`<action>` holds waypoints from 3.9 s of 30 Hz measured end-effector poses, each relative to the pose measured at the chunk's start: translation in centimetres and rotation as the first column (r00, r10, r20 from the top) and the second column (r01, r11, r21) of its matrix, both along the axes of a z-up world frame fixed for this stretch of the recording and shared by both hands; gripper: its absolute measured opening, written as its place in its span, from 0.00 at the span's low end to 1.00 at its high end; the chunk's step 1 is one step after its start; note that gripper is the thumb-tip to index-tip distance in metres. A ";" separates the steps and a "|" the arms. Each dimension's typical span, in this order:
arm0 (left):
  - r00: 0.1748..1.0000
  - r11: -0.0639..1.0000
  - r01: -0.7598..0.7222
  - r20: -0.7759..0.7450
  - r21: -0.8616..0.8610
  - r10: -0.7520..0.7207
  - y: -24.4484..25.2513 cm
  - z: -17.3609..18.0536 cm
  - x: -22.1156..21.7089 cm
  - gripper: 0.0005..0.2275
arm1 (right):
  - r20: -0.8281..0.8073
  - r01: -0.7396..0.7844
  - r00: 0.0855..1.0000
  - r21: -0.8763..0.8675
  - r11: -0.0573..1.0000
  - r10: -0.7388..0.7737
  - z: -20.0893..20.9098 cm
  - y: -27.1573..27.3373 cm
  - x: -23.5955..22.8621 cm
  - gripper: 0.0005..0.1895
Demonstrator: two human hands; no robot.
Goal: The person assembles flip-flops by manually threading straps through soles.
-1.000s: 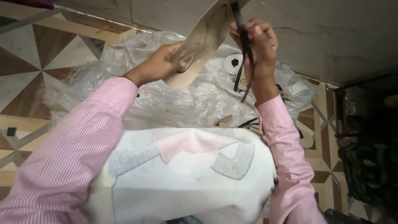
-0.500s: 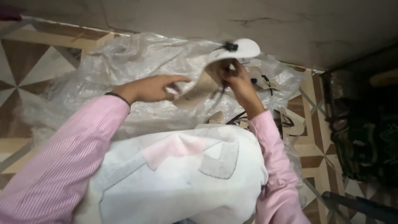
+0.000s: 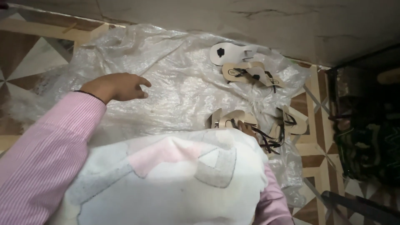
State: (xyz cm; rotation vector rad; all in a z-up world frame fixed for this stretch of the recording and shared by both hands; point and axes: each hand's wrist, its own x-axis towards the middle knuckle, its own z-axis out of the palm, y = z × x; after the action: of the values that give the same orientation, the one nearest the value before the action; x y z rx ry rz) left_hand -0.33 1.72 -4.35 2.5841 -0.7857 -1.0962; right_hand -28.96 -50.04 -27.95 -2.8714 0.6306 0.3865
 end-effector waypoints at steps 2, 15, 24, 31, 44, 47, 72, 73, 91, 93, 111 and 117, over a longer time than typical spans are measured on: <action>1.000 1.000 0.000 -0.019 0.013 0.000 -0.1 0.0 -0.1 0.25 | -0.120 -0.002 0.993 0.047 0.999 0.008 3.5 0.0 1.8 0.32; 0.994 0.998 -0.045 -0.100 0.052 0.050 0.5 -1.4 0.1 0.25 | 0.140 -0.100 0.984 -0.093 0.991 0.112 3.9 3.7 20.7 0.18; 0.999 1.000 -0.024 -0.040 0.001 0.024 1.9 -3.7 0.7 0.25 | -0.176 -0.240 0.963 -0.211 0.947 0.205 -0.1 4.8 25.3 0.26; 0.989 0.994 -0.096 -0.119 -0.057 0.089 1.2 -2.7 0.1 0.25 | -0.236 -0.240 0.954 -0.242 0.940 0.183 -5.1 -0.3 26.3 0.20; 0.996 0.997 -0.073 -0.053 -0.012 0.072 -0.4 -2.7 0.5 0.25 | 0.733 -0.178 0.680 0.130 0.975 0.027 12.6 7.2 26.6 0.23; 0.937 0.922 -0.302 -0.253 -0.243 0.240 -2.3 0.3 0.2 0.29 | 0.812 -0.389 0.570 0.132 0.912 0.126 22.1 14.2 24.6 0.22; 0.976 0.715 -0.213 -0.110 -0.666 0.188 -1.2 6.1 -1.8 0.22 | 0.621 -0.766 0.501 -0.005 0.643 0.603 35.5 30.6 20.7 0.17; 0.975 0.715 -0.217 -0.117 -0.665 0.187 -1.3 5.5 -1.6 0.22 | 0.617 -0.766 0.506 0.000 0.643 0.603 35.6 30.9 20.5 0.17; 0.893 0.904 -0.044 0.389 -0.426 0.226 -3.3 4.9 -2.2 0.17 | 0.499 -0.714 0.648 0.135 0.687 0.575 34.6 30.0 21.5 0.14; 0.905 0.891 -0.041 0.361 -0.452 0.224 -3.3 5.9 -2.5 0.15 | 0.589 -0.744 0.531 -0.021 0.668 0.609 34.1 29.6 21.4 0.12; 0.905 0.866 -0.190 0.260 -0.462 0.337 0.4 6.6 -0.6 0.08 | 0.641 -0.825 0.562 0.385 0.413 0.523 33.2 27.2 22.3 0.17; 0.965 0.875 -0.099 0.168 -0.474 0.200 -0.6 5.1 -0.5 0.11 | 0.443 -0.792 0.534 -0.034 0.609 0.720 35.3 30.8 20.9 0.23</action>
State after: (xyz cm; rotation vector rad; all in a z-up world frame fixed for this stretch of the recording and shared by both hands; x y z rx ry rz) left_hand -0.86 1.11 0.78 2.3181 -0.7632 -0.5082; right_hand -8.06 -19.28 7.37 -2.7396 -0.7581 -0.0994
